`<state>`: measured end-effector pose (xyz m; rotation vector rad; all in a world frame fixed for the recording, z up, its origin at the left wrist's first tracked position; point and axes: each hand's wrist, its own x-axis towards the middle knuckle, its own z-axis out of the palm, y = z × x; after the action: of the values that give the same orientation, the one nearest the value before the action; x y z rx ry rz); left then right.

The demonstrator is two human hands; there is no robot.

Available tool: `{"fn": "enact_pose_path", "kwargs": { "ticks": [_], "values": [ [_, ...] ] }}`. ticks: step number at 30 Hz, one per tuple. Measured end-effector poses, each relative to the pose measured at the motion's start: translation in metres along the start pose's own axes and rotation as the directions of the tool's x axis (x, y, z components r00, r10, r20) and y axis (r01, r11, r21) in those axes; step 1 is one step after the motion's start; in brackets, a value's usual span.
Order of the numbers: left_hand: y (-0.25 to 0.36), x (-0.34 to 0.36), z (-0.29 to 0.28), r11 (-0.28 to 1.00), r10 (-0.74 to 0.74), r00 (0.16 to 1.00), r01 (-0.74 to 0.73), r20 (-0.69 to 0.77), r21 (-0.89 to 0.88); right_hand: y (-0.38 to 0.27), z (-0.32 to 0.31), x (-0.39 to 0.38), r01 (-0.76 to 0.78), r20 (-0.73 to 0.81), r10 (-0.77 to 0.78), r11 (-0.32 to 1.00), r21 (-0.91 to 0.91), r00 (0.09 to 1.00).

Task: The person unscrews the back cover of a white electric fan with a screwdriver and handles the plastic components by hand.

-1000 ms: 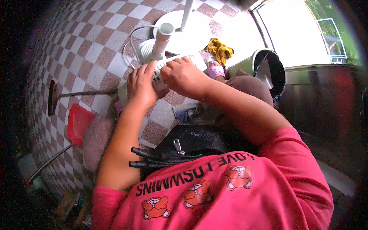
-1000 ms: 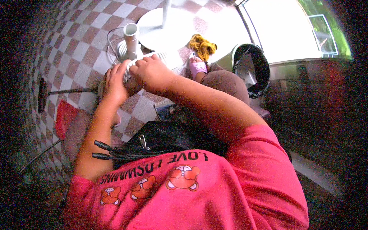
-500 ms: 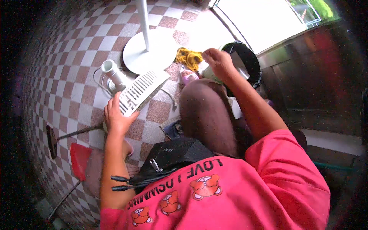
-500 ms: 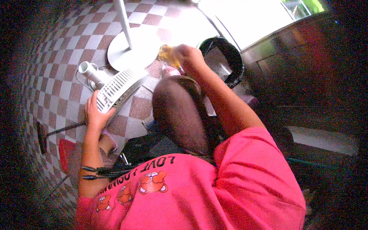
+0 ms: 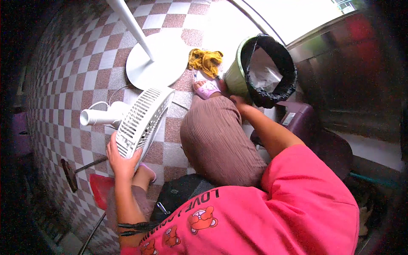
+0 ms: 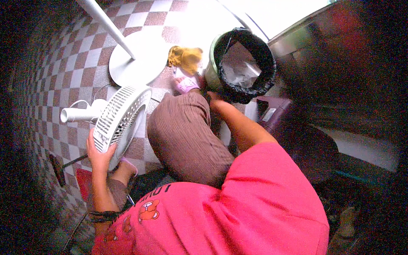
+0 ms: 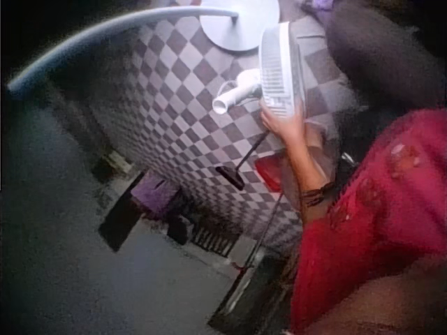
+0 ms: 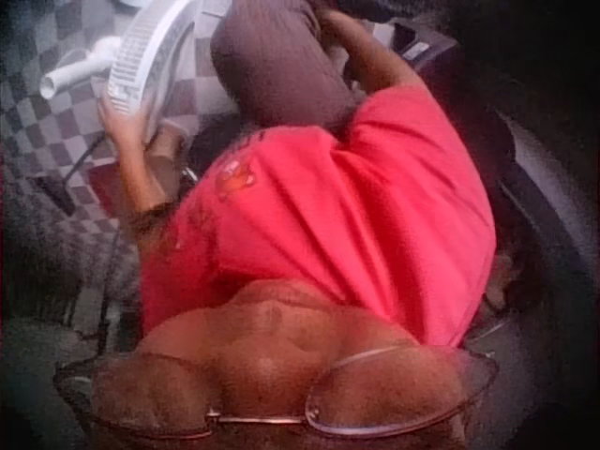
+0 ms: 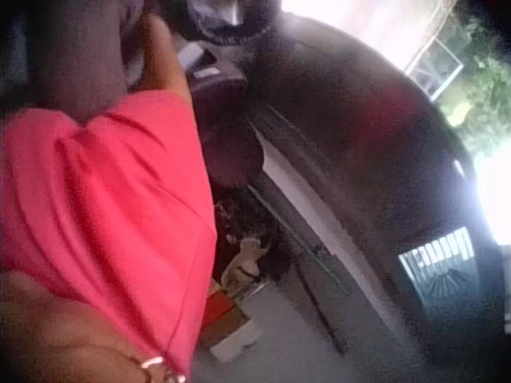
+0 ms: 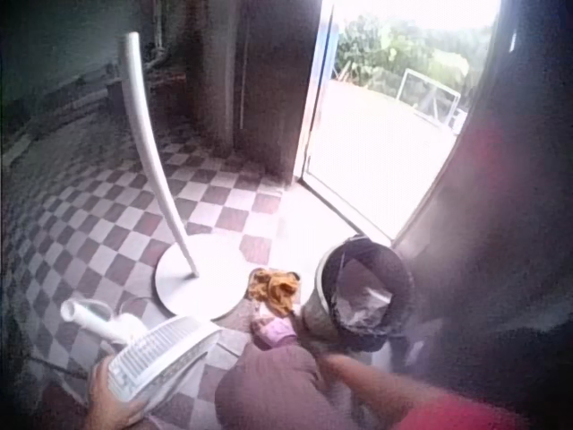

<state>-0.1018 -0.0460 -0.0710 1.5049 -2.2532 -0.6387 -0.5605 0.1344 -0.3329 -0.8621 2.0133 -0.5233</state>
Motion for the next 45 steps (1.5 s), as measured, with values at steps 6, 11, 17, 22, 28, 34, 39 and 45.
{"fn": "enact_pose_path", "kwargs": {
  "ticks": [6,11,17,22,28,34,39,45],
  "values": [
    [0.009,-0.012,-0.005,0.995,-0.079,0.997,0.079,-0.009,0.06,-0.024,0.023,0.057,0.19,-0.235,-0.216,0.973,-0.129,0.948],
    [0.01,-0.013,-0.001,0.981,-0.181,0.983,0.179,0.019,0.075,-0.002,0.043,0.116,0.168,-0.304,-0.234,0.959,-0.227,0.923],
    [0.01,-0.016,0.0,0.975,-0.222,0.975,0.222,-0.015,-0.025,-0.01,0.038,0.144,0.1,-0.234,-0.11,0.993,-0.056,0.966],
    [0.01,-0.015,0.002,0.984,-0.177,0.982,0.174,-0.073,-0.037,0.001,0.033,0.162,0.117,-0.13,-0.214,0.845,-0.522,0.968],
    [0.003,-0.017,0.008,0.987,-0.161,0.982,0.157,-0.101,-0.044,0.034,0.012,0.199,0.143,0.118,-0.081,0.648,-0.748,0.99],
    [0.009,-0.019,0.0,0.981,-0.194,0.977,0.192,-0.093,-0.024,-0.009,0.004,0.178,0.124,0.217,0.057,0.671,-0.731,0.974],
    [0.015,-0.009,-0.003,0.991,-0.132,0.985,0.132,-0.116,-0.009,-0.035,-0.001,0.136,0.081,0.06,-0.055,0.642,-0.763,0.997],
    [0.017,-0.009,-0.002,0.991,-0.124,0.984,0.128,-0.126,0.023,-0.083,-0.004,0.086,0.064,-0.094,-0.147,0.805,-0.589,0.985]
  ]
}}
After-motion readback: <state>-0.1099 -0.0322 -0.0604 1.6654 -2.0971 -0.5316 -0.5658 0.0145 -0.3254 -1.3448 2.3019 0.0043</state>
